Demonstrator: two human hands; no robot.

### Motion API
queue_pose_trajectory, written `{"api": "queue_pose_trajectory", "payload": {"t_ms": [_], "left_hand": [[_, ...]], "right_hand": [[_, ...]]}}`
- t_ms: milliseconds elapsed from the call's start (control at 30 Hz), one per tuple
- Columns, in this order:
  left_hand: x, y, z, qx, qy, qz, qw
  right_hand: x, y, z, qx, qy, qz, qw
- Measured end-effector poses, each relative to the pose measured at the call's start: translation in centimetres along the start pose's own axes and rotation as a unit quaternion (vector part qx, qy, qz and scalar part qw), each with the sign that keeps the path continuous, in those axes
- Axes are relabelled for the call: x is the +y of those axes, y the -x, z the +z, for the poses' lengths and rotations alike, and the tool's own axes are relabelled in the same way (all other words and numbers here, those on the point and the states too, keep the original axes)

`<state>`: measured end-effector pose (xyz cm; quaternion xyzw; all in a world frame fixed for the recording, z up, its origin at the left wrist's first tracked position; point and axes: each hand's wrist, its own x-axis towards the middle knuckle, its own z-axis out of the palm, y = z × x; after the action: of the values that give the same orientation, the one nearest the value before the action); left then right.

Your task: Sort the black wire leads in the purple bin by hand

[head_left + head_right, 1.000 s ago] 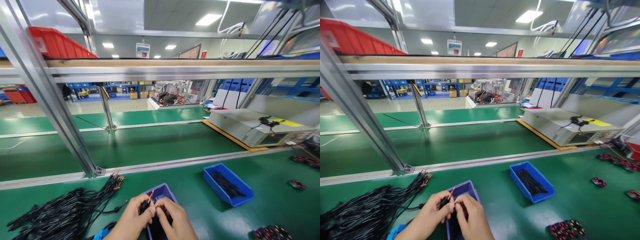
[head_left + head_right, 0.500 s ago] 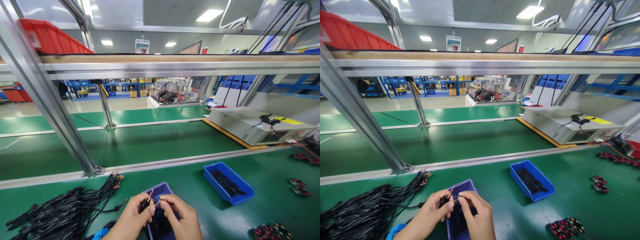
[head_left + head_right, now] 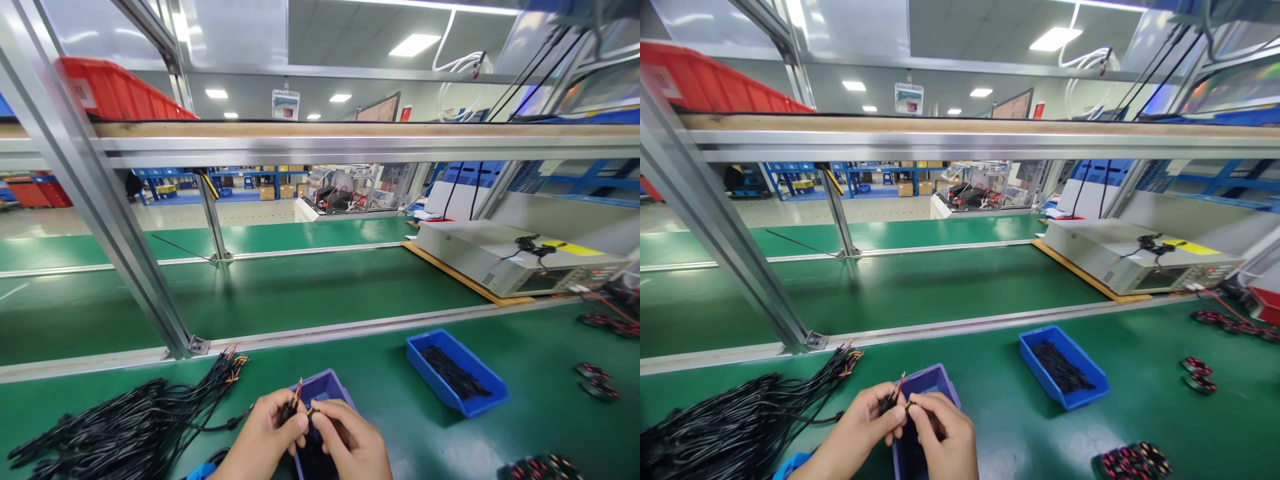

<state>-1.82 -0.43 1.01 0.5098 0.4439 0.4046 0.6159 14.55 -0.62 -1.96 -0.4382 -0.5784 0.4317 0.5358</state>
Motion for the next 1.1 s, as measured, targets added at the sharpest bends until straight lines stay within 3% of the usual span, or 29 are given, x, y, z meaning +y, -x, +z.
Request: {"api": "queue_pose_trajectory", "payload": {"t_ms": [100,200,333,467,633,733,967,1100], "left_hand": [[0.2,0.0,0.3,0.033,0.002,-0.017,0.999],[0.9,0.1,0.4,0.069,0.004,-0.032,0.997],[2.3,0.4,0.4,0.044,0.008,-0.047,0.998],[3.0,0.5,0.4,0.023,-0.003,-0.056,0.998],[2.1,0.4,0.5,0.035,0.0,-0.057,0.998],[1.7,0.4,0.4,0.042,-0.002,-0.048,0.998],[2.3,0.4,0.3,0.022,-0.022,-0.053,0.998],[2.2,0.4,0.2,0.011,-0.021,-0.056,0.998]], "right_hand": [[-0.3,-0.4,-0.7,-0.045,0.069,-0.062,0.995],[-0.7,-0.8,-1.5,-0.04,0.153,-0.133,0.979],[-0.9,-1.0,-1.4,-0.099,0.267,-0.202,0.937],[-1.3,-0.9,-0.9,-0.128,0.214,-0.177,0.952],[-2.0,-1.1,-1.1,-0.039,0.12,-0.123,0.984],[-1.7,-1.1,-1.2,-0.019,0.116,-0.118,0.986],[-0.3,-1.5,-1.4,-0.029,0.124,-0.182,0.975],[-0.6,-1.5,-1.3,-0.045,0.13,-0.184,0.973]]}}
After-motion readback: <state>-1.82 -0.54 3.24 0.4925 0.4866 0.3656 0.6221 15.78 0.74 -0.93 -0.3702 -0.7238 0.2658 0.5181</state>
